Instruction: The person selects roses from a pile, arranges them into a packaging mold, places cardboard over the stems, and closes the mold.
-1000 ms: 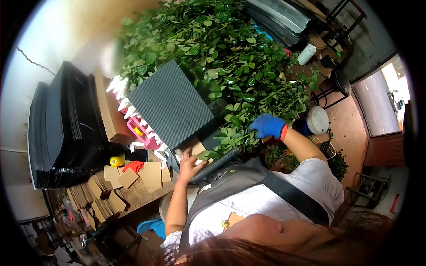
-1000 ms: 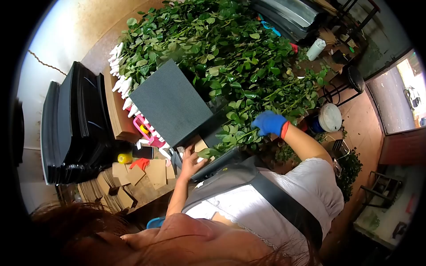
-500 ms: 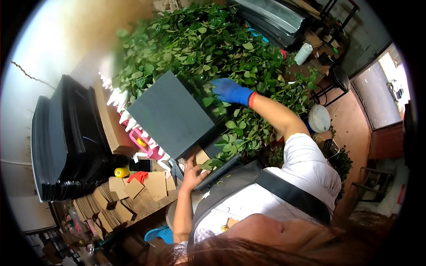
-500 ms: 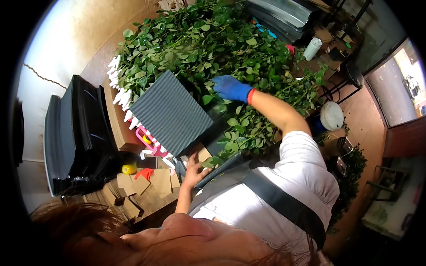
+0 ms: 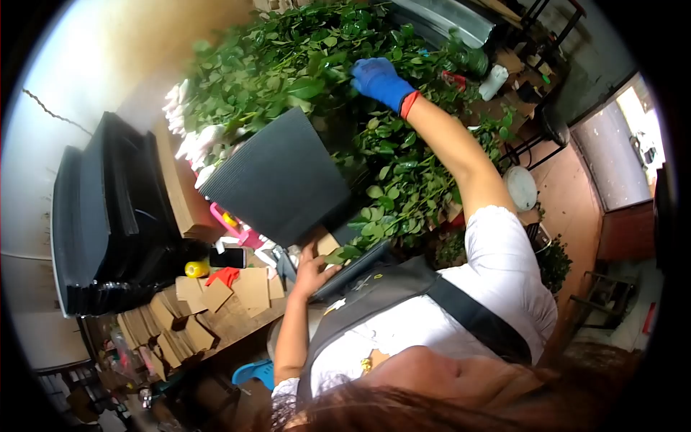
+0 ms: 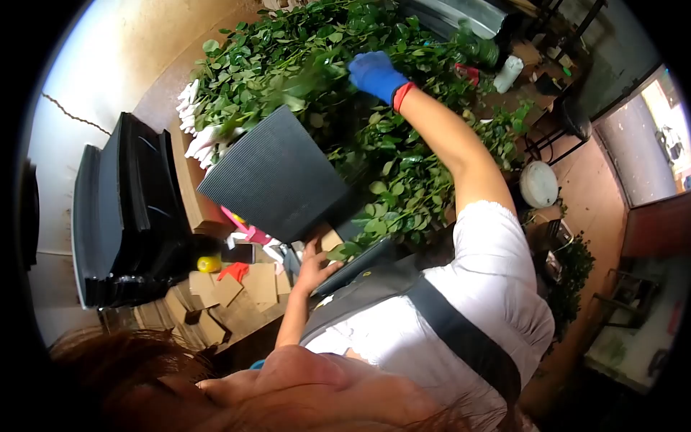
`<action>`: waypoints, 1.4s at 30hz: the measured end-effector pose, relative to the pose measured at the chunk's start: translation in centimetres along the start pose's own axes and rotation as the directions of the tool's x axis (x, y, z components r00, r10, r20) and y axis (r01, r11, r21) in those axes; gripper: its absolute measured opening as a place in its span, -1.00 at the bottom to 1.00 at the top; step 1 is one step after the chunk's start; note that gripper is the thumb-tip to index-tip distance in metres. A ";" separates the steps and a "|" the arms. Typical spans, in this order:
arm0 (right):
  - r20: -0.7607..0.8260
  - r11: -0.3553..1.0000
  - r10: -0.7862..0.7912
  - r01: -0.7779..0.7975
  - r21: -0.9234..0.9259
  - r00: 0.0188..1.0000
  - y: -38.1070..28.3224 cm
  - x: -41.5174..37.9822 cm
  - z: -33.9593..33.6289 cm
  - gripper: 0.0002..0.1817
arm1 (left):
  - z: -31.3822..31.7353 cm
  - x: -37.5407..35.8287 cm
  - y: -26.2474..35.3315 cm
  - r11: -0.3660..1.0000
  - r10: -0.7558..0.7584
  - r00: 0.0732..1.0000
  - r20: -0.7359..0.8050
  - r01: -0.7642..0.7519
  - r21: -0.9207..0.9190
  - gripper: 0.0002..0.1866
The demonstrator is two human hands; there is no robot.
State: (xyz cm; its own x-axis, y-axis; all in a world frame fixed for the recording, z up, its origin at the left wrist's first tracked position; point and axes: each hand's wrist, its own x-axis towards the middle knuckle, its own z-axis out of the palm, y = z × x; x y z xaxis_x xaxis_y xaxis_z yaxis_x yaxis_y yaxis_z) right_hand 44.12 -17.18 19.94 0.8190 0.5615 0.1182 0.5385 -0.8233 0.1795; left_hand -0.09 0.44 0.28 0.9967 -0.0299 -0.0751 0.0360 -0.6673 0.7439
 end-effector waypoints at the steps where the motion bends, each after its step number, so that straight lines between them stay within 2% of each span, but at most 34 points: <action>1: -0.279 0.979 -0.058 0.108 0.170 0.959 0.8 -0.5 0.0 -0.75 | -0.4 0.1 -0.2 0.998 -0.059 0.997 0.055 0.058 0.024 -0.56; 2: -0.501 0.953 -0.025 0.171 0.248 0.865 1.4 -0.4 -0.3 -0.75 | -0.1 0.2 -0.5 1.000 -0.008 1.000 0.019 0.008 0.002 -0.56; 3: -0.687 0.919 0.008 0.265 0.291 0.727 1.5 -0.8 -2.4 -0.76 | 0.0 0.1 -0.2 0.999 0.012 0.999 -0.036 -0.011 0.040 -0.60; 4: -0.717 0.955 0.023 0.196 0.221 0.697 1.4 -0.6 -3.2 -0.75 | 0.1 0.6 -0.1 0.999 0.034 0.999 -0.043 -0.033 0.020 -0.60; 6: -0.332 0.993 -0.108 0.118 0.012 0.937 2.0 1.5 -2.2 -0.76 | 0.2 0.1 -0.1 1.000 0.023 0.999 -0.038 -0.023 0.019 -0.61; 7: -0.110 0.991 -0.110 0.100 -0.088 0.988 1.7 1.6 -2.0 -0.76 | -0.3 0.1 0.6 0.999 -0.021 1.000 -0.013 0.022 0.033 -0.61; 8: -0.432 0.996 -0.085 0.072 -0.048 0.898 2.2 1.9 -2.4 -0.76 | -0.8 -0.2 0.4 0.999 -0.018 1.000 -0.001 0.018 0.037 -0.61; 9: -0.638 0.997 -0.043 0.078 0.027 0.768 2.9 2.3 -4.8 -0.75 | -0.5 0.2 0.4 1.000 -0.001 1.000 -0.008 0.001 0.019 -0.62; 10: -0.718 0.998 -0.044 0.060 -0.003 0.695 3.7 2.3 -7.7 -0.74 | 0.1 0.4 -0.6 0.994 0.068 0.997 -0.028 -0.065 0.083 -0.61; 11: -0.779 0.999 -0.041 0.048 -0.014 0.626 3.8 1.7 -9.0 -0.73 | 0.4 0.4 -0.6 0.996 0.085 0.995 -0.044 -0.084 0.035 -0.60; 13: -0.441 0.958 -0.201 0.081 -0.276 0.875 5.3 3.4 -8.4 -0.70 | -0.2 0.1 0.3 0.999 0.010 1.000 -0.023 -0.009 0.035 -0.59; 14: -0.292 0.997 0.061 -0.074 -0.033 0.955 5.1 3.3 -9.5 -0.78 | -0.2 0.2 -0.3 0.998 0.017 1.000 0.007 -0.017 0.056 -0.59; 15: -0.582 0.998 0.019 0.020 0.060 0.813 5.8 2.5 -11.3 -0.80 | 0.4 0.1 -1.2 0.999 0.029 0.999 -0.038 -0.029 0.020 -0.58; 17: -0.907 0.985 -0.009 0.159 0.064 0.420 4.8 0.9 -14.1 -0.81 | 1.0 0.4 -1.6 0.987 0.153 0.984 -0.096 -0.146 0.073 -0.56; 18: -0.825 0.979 -0.052 0.192 0.070 0.563 4.3 0.9 -14.4 -0.82 | 1.0 0.2 -1.6 0.997 0.066 0.997 -0.047 -0.064 0.049 -0.56; 19: -0.771 0.977 -0.069 0.198 0.075 0.633 3.6 0.8 -14.7 -0.82 | 0.5 0.1 -0.1 0.995 0.082 0.988 -0.130 -0.073 0.072 -0.54; 20: -0.715 0.977 -0.079 0.196 0.083 0.694 3.1 0.9 -15.2 -0.83 | -0.8 0.3 1.2 0.961 -0.229 0.966 0.121 0.244 -0.126 -0.56; 21: -0.660 0.978 -0.089 0.192 0.084 0.746 2.7 1.1 -16.0 -0.84 | -1.1 0.5 1.3 0.967 -0.214 0.967 0.139 0.230 -0.109 -0.57; 22: -0.842 0.964 -0.066 0.251 0.084 0.536 2.4 1.3 -16.9 -0.86 | -1.2 0.3 1.4 0.980 -0.167 0.978 0.121 0.178 -0.088 -0.57; 24: -0.917 0.983 -0.038 0.180 0.037 0.396 2.0 2.1 -19.1 -0.85 | -1.1 0.6 1.4 0.989 -0.116 0.988 0.099 0.124 -0.081 -0.57; 25: -0.944 0.989 -0.018 0.141 0.031 0.331 1.6 2.2 -19.8 -0.85 | -0.8 0.4 0.7 0.999 -0.036 0.999 0.038 0.037 -0.016 -0.56; 26: -0.877 0.999 -0.008 0.049 0.018 0.480 1.2 2.1 -20.3 -0.85 | -0.4 0.4 0.2 0.998 -0.058 0.997 0.050 0.059 -0.023 -0.55; 29: -0.579 0.980 -0.121 0.006 -0.197 0.806 2.5 6.0 -16.7 -0.84 | -0.2 0.4 -0.2 1.000 -0.009 1.000 0.006 0.009 0.002 -0.54; 30: -0.692 0.985 -0.120 -0.001 -0.172 0.712 3.2 5.3 -17.7 -0.81 | -0.5 0.4 -0.2 0.999 -0.011 1.000 0.010 0.011 0.033 -0.55; 31: -0.808 1.000 -0.004 -0.012 -0.013 0.589 3.1 3.4 -20.1 -0.80 | -0.8 0.5 0.0 0.998 -0.011 1.000 0.010 0.011 0.057 -0.55; 33: -0.839 0.985 0.130 -0.165 0.049 0.529 3.5 2.9 -20.9 -0.83 | -0.2 0.5 0.6 0.998 -0.037 0.999 0.029 0.035 0.060 -0.54; 35: -0.601 0.992 -0.102 0.040 -0.116 0.793 3.4 3.3 -17.5 -0.83 | -0.8 0.5 0.6 0.994 -0.093 0.994 0.061 0.089 0.059 -0.55; 36: -0.432 0.974 -0.215 0.156 -0.167 0.876 2.6 2.7 -16.2 -0.83 | -0.9 0.6 0.2 0.992 -0.122 0.987 0.102 0.118 0.048 -0.56; 37: -0.573 0.990 -0.141 0.125 -0.067 0.807 2.4 2.6 -15.7 -0.82 | -1.0 0.1 0.1 0.995 -0.088 0.994 0.067 0.084 0.063 -0.56; 39: -0.794 0.988 0.012 0.115 0.104 0.608 2.6 2.6 -16.1 -0.80 | -0.5 0.3 0.4 0.998 0.002 1.000 -0.022 -0.001 0.068 -0.56; 40: -0.772 0.988 0.073 0.059 0.142 0.631 2.8 2.2 -15.6 -0.74 | -0.4 0.3 0.4 0.999 -0.008 1.000 -0.003 0.008 0.033 -0.56; 42: -0.707 0.989 -0.115 0.146 -0.016 0.698 3.3 2.7 -11.7 -0.71 | -0.6 0.7 0.6 0.996 -0.074 0.996 0.050 0.071 0.052 -0.56</action>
State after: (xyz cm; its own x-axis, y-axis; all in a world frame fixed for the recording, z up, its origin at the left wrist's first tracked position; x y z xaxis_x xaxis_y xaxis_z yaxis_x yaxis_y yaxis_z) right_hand 45.84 -17.41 32.26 0.3702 0.5453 0.7521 0.6495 -0.7308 0.2102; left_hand 0.67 0.48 1.05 0.9865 -0.0176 -0.1628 0.1030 -0.7057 0.7010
